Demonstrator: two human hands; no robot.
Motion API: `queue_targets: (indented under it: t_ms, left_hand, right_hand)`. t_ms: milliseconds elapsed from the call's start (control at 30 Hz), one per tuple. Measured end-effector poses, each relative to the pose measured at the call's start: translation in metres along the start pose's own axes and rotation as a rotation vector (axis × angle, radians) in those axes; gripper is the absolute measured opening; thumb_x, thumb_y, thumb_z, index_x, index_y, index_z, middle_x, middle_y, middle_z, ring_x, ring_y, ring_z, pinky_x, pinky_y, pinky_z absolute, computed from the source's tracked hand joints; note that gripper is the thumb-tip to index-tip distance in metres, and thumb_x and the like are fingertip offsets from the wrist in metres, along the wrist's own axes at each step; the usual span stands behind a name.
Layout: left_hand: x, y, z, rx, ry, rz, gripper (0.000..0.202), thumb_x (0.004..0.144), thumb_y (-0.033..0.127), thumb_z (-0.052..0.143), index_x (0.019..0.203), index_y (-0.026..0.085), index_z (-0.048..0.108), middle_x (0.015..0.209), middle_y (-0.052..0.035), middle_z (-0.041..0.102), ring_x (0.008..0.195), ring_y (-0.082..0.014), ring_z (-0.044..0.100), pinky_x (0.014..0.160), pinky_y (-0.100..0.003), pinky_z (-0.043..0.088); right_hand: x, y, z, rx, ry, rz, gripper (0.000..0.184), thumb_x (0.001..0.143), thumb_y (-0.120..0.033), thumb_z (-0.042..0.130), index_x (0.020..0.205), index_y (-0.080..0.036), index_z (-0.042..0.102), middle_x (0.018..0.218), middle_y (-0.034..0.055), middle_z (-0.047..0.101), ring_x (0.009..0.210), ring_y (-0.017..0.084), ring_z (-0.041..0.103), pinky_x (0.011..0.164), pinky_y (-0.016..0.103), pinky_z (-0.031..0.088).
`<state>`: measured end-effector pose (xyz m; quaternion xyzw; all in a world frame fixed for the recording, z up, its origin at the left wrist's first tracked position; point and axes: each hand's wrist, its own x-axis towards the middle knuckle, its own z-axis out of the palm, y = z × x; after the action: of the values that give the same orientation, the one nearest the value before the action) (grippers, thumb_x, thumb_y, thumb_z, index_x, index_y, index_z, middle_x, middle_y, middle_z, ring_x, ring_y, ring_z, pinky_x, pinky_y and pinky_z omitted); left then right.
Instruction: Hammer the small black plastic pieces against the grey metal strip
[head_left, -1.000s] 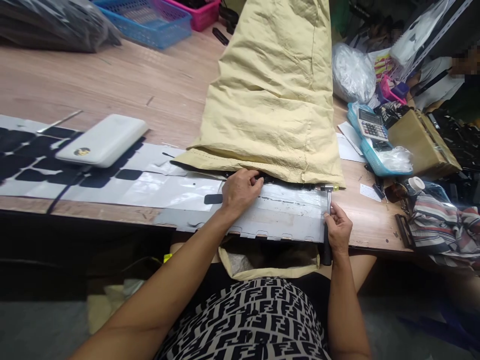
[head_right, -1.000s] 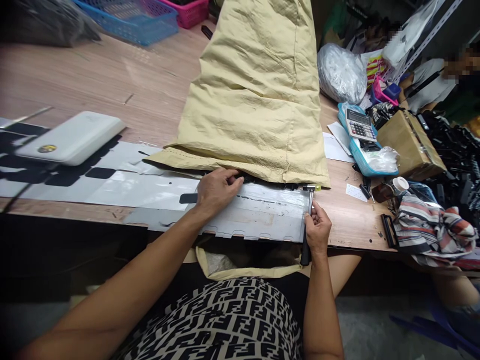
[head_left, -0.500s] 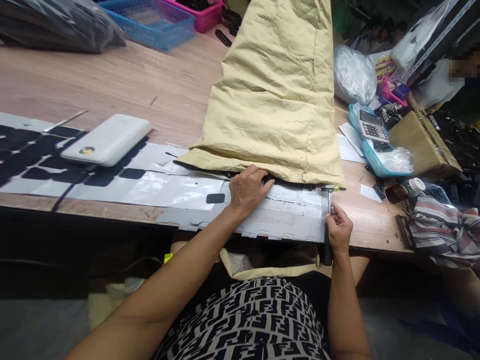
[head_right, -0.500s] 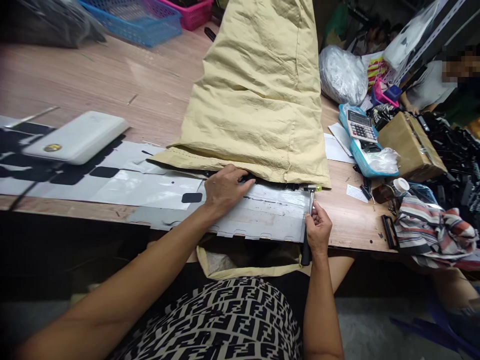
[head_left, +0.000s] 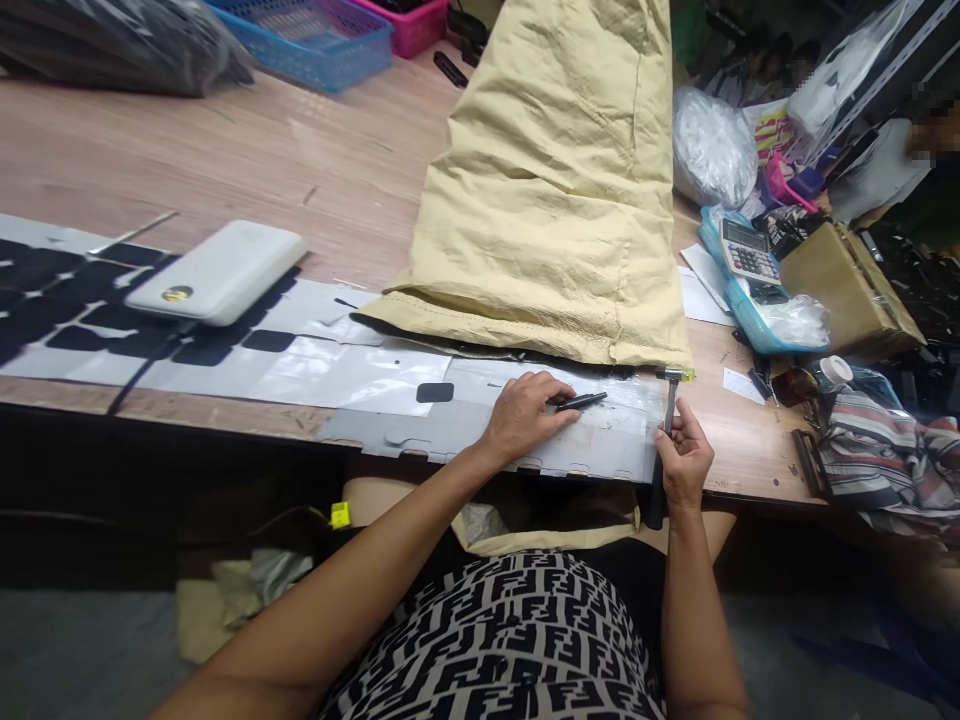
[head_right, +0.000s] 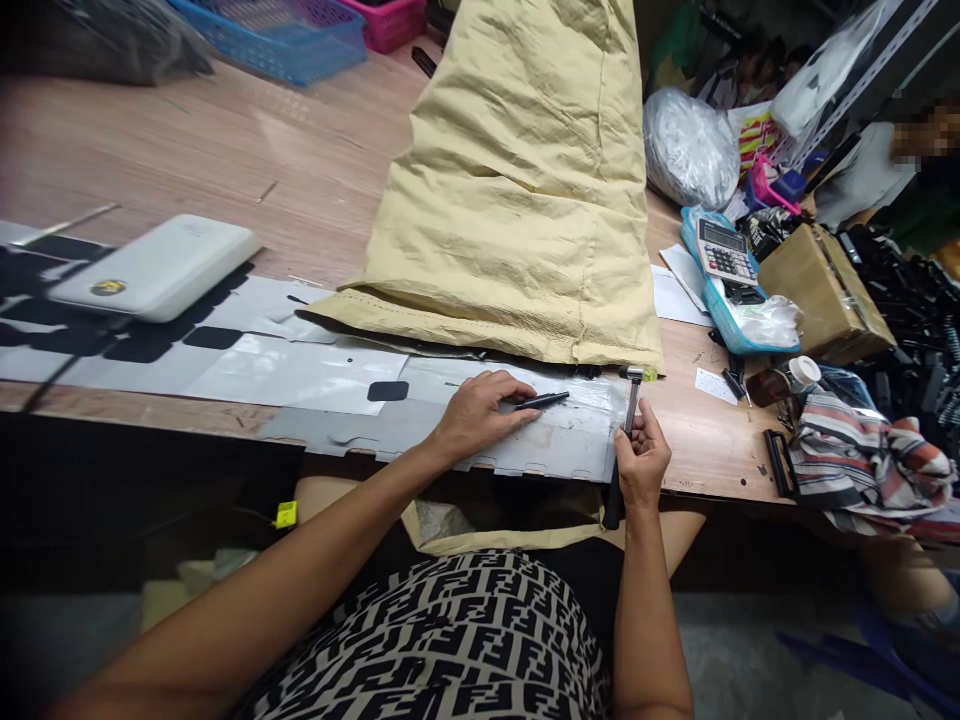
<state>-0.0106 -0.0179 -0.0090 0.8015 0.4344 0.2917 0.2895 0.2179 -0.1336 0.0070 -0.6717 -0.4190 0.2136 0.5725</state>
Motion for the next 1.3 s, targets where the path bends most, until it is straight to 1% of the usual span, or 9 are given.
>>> queue_targets:
  t_ms: [100, 167, 333, 500, 700, 800, 900, 1067, 1300]
  left_hand:
    - [0.002, -0.003, 0.000, -0.029, -0.005, 0.003, 0.017, 0.079, 0.031, 0.078, 0.093, 0.022, 0.073, 0.089, -0.0021, 0.069, 0.091, -0.0220, 0.060, 0.084, -0.036, 0.043]
    - [0.002, -0.004, -0.001, -0.037, -0.002, 0.010, 0.014, 0.078, 0.030, 0.077, 0.088, 0.021, 0.072, 0.084, -0.0019, 0.067, 0.088, -0.0212, 0.059, 0.083, -0.035, 0.043]
    - [0.006, -0.004, -0.005, -0.139, -0.008, 0.038, 0.011, 0.075, 0.023, 0.076, 0.072, 0.018, 0.067, 0.076, -0.0012, 0.065, 0.078, -0.0178, 0.058, 0.072, -0.031, 0.042]
    - [0.010, -0.005, -0.007, -0.242, -0.027, 0.082, 0.010, 0.072, 0.018, 0.076, 0.070, 0.017, 0.066, 0.073, -0.0006, 0.064, 0.071, -0.0156, 0.058, 0.067, -0.029, 0.042]
    - [0.008, -0.007, -0.005, -0.182, -0.015, 0.095, 0.008, 0.077, 0.023, 0.077, 0.076, 0.018, 0.071, 0.076, -0.0018, 0.065, 0.076, -0.0174, 0.058, 0.073, -0.032, 0.043]
    - [0.010, -0.005, -0.004, -0.172, -0.028, 0.054, 0.009, 0.075, 0.022, 0.078, 0.078, 0.018, 0.071, 0.078, -0.0014, 0.065, 0.079, -0.0178, 0.058, 0.076, -0.032, 0.044]
    - [0.013, -0.001, -0.005, -0.198, -0.041, -0.018, 0.010, 0.070, 0.019, 0.080, 0.073, 0.018, 0.070, 0.077, -0.0006, 0.065, 0.078, -0.0173, 0.059, 0.074, -0.031, 0.044]
    - [0.015, 0.006, -0.006, -0.256, -0.046, -0.132, 0.011, 0.066, 0.017, 0.079, 0.070, 0.019, 0.069, 0.076, 0.0005, 0.065, 0.075, -0.0161, 0.059, 0.068, -0.029, 0.044]
    - [0.018, 0.011, -0.005, -0.246, -0.028, -0.231, 0.013, 0.063, 0.018, 0.082, 0.070, 0.020, 0.071, 0.078, 0.0001, 0.066, 0.076, -0.0173, 0.062, 0.069, -0.030, 0.047]
  right_hand:
    - [-0.010, -0.006, -0.001, 0.005, -0.074, -0.035, 0.059, 0.082, -0.029, 0.070, 0.139, -0.019, 0.060, 0.106, 0.0071, 0.066, 0.084, 0.016, 0.064, 0.073, 0.030, 0.054]
    - [-0.018, -0.011, 0.000, -0.042, -0.140, -0.072, 0.054, 0.083, -0.027, 0.068, 0.137, -0.021, 0.062, 0.109, 0.0070, 0.065, 0.085, 0.016, 0.063, 0.072, 0.029, 0.054]
    - [-0.035, -0.027, 0.009, -0.197, -0.282, -0.174, 0.046, 0.083, -0.021, 0.064, 0.129, -0.022, 0.068, 0.092, 0.0030, 0.061, 0.073, 0.013, 0.056, 0.057, 0.023, 0.049]
    - [-0.038, -0.035, 0.017, -0.250, -0.322, -0.236, 0.047, 0.083, -0.018, 0.062, 0.130, -0.021, 0.067, 0.086, 0.0020, 0.060, 0.069, 0.014, 0.054, 0.056, 0.025, 0.047]
    - [-0.040, -0.038, 0.023, -0.257, -0.344, -0.230, 0.047, 0.083, -0.019, 0.060, 0.130, -0.021, 0.067, 0.089, 0.0029, 0.062, 0.073, 0.015, 0.057, 0.057, 0.025, 0.049]
    - [-0.041, -0.041, 0.024, -0.297, -0.341, -0.224, 0.047, 0.083, -0.018, 0.060, 0.130, -0.021, 0.066, 0.087, 0.0021, 0.060, 0.067, 0.013, 0.054, 0.052, 0.024, 0.047]
    - [-0.041, -0.046, 0.023, -0.345, -0.351, -0.274, 0.047, 0.084, -0.017, 0.059, 0.131, -0.020, 0.065, 0.084, 0.0017, 0.058, 0.062, 0.013, 0.052, 0.051, 0.024, 0.045]
    - [-0.041, -0.054, 0.025, -0.385, -0.356, -0.406, 0.051, 0.085, -0.014, 0.058, 0.134, -0.023, 0.063, 0.088, 0.0041, 0.063, 0.071, 0.017, 0.058, 0.060, 0.029, 0.052]
    - [-0.041, -0.057, 0.030, -0.383, -0.350, -0.454, 0.051, 0.086, -0.012, 0.057, 0.136, -0.023, 0.061, 0.091, 0.0050, 0.064, 0.075, 0.018, 0.060, 0.067, 0.031, 0.055]
